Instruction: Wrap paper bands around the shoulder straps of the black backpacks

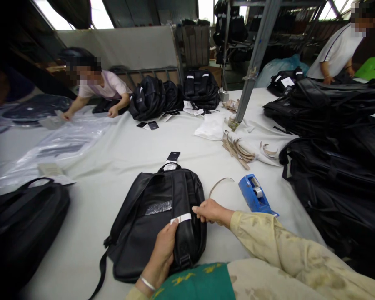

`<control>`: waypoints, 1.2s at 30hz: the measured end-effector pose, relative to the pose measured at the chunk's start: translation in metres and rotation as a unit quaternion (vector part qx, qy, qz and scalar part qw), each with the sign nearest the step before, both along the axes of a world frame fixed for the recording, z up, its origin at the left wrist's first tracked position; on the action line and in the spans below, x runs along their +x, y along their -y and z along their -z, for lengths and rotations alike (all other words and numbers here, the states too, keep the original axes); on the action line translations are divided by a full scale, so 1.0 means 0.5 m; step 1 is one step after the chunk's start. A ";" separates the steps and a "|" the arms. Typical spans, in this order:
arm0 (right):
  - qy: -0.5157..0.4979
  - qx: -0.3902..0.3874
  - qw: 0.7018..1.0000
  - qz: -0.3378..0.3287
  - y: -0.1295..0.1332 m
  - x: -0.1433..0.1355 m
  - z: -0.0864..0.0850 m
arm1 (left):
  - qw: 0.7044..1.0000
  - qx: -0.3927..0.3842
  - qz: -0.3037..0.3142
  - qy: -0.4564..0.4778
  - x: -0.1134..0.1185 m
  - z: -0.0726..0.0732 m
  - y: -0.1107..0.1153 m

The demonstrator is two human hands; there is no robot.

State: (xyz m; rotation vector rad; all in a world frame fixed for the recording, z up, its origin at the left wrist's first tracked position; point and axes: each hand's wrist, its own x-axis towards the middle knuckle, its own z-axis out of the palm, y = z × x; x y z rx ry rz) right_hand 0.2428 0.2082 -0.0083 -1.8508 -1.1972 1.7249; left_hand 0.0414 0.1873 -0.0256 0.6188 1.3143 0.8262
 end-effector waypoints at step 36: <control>-0.212 -0.079 0.941 0.253 0.014 -0.108 -0.033 | 0.953 -0.170 0.224 0.113 0.008 -0.111 0.068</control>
